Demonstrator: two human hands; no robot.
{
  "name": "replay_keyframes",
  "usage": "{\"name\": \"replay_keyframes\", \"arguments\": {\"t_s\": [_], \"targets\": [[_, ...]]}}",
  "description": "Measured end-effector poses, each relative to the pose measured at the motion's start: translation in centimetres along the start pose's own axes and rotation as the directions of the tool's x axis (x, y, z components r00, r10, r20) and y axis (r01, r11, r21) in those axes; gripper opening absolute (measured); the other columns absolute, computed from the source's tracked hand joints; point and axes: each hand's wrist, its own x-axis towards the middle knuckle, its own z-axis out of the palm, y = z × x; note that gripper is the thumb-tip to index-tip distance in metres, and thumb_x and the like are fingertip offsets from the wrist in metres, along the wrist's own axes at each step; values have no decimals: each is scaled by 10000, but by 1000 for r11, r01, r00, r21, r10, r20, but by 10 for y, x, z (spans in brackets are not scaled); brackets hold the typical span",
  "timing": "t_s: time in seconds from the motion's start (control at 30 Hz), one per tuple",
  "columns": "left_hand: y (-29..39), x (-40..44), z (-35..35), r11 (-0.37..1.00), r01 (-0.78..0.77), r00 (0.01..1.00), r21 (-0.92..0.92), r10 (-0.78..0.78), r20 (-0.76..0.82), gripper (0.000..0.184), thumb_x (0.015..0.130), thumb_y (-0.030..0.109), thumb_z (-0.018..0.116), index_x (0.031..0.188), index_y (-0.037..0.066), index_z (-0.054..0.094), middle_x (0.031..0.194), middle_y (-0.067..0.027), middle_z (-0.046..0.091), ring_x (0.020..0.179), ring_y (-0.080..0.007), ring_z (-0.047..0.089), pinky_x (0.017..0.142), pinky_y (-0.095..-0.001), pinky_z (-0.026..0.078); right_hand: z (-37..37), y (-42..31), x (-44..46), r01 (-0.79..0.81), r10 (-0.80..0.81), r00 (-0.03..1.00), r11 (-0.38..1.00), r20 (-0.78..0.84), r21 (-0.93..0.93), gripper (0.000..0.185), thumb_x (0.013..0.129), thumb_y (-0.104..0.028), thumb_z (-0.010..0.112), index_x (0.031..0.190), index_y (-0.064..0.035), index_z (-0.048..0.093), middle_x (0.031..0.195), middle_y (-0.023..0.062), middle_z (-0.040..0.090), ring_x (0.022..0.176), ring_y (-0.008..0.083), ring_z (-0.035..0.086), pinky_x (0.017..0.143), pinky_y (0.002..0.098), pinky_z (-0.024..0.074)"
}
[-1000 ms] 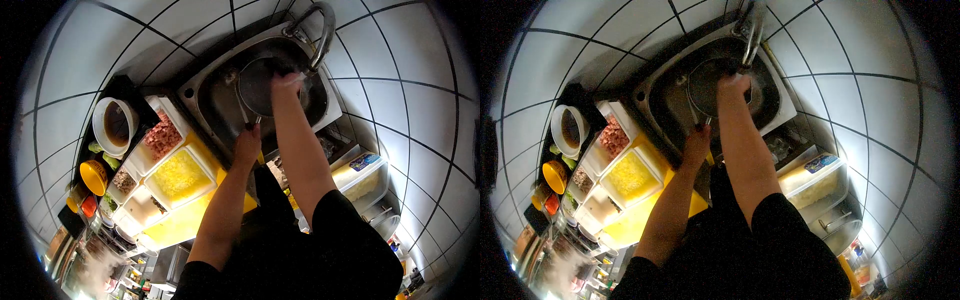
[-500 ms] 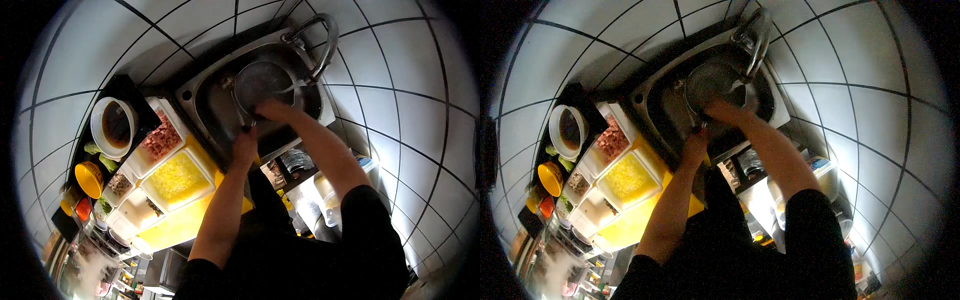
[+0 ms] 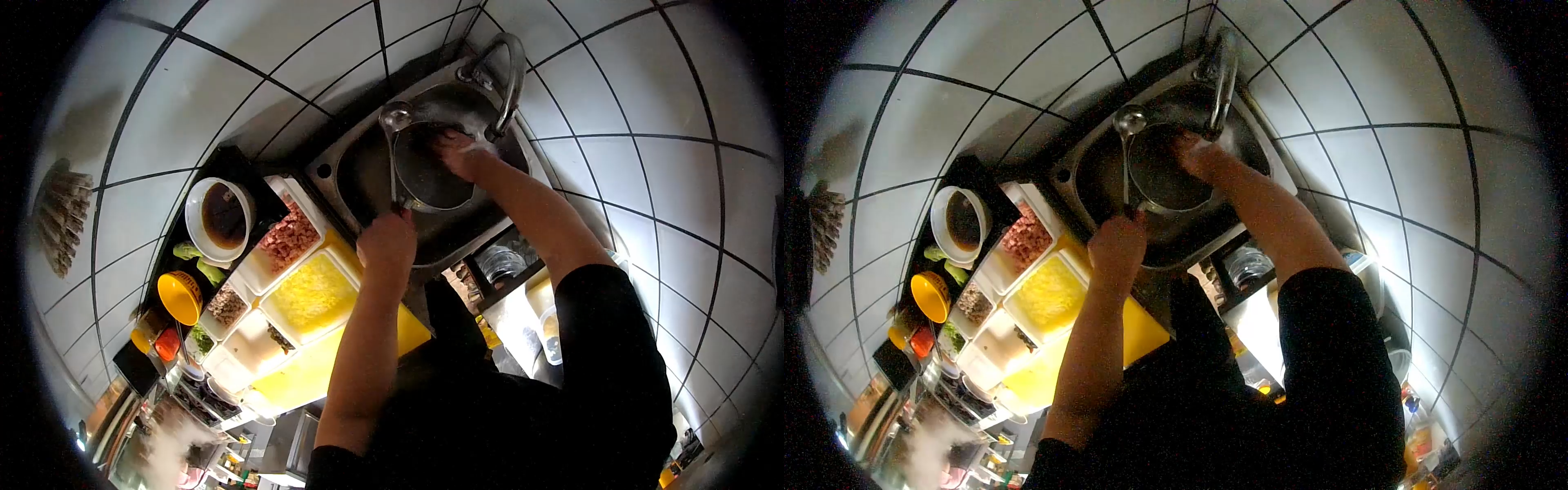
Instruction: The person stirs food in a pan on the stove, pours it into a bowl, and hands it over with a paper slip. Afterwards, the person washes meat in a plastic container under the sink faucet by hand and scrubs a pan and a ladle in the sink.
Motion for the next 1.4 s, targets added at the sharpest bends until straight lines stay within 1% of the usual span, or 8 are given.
{"name": "replay_keyframes", "arguments": {"t_s": [0.23,0.37,0.5,0.6,0.73,0.87,1.0,1.4], "targets": [[4,1,-12,999,-6,999,44,9,-53,549,1030,455,399,906,20,710,890,-191,701,871,-362,709,722,-480,584,-92,-47,-17,-90,-156,689,951,708,297,333,936,-321,554,1138,-108,710,1258,145,619,1158,294,584,1003,489,450],[5,-2,-17,998,-62,997,15,63,-53,553,1026,462,415,906,6,705,869,-210,707,841,-376,715,718,-486,583,-75,-60,2,-618,141,780,22,610,786,386,988,-314,473,1221,-59,644,1172,163,661,1106,301,620,995,465,482],[11,-7,-37,998,-54,999,21,54,5,525,1018,453,435,937,9,704,939,-213,709,921,-380,705,790,-484,568,-101,-39,31,35,241,778,-939,580,342,417,1016,-289,426,1285,-11,581,1280,160,612,1165,285,595,1024,431,481],[17,-8,-47,999,-25,998,48,22,54,514,1013,453,447,959,13,707,968,-211,711,966,-381,699,827,-483,559,-93,-42,29,433,476,792,-879,383,197,422,1014,-289,433,1314,-15,547,1308,162,584,1190,288,574,1043,446,466],[16,1,-40,999,4,999,39,-5,43,532,1012,468,445,980,7,707,994,-220,711,975,-387,696,831,-489,556,-71,-73,7,-104,245,828,-815,503,570,527,1002,-404,449,1351,-18,533,1379,126,567,1224,356,543,1085,502,401],[16,0,-41,998,-29,999,57,27,33,581,1028,465,397,918,-17,701,958,-240,705,921,-393,697,808,-499,560,-67,-54,-36,-420,108,905,382,411,823,466,947,-445,504,1171,-91,706,1295,155,629,1171,343,585,1023,450,419],[16,0,-39,997,-28,998,67,24,57,587,1034,463,387,915,-20,698,956,-235,704,932,-387,693,819,-495,557,-66,-34,-28,-324,118,817,904,565,279,436,927,-412,532,1123,-70,718,1208,199,644,1118,352,608,988,493,440],[6,2,-34,999,-43,997,27,42,65,570,1026,466,410,920,-17,694,928,-259,695,934,-421,686,796,-526,558,-69,-62,-11,-128,53,992,484,117,865,354,882,-192,529,1148,9,651,1228,246,605,1139,400,580,1026,468,436]]}}
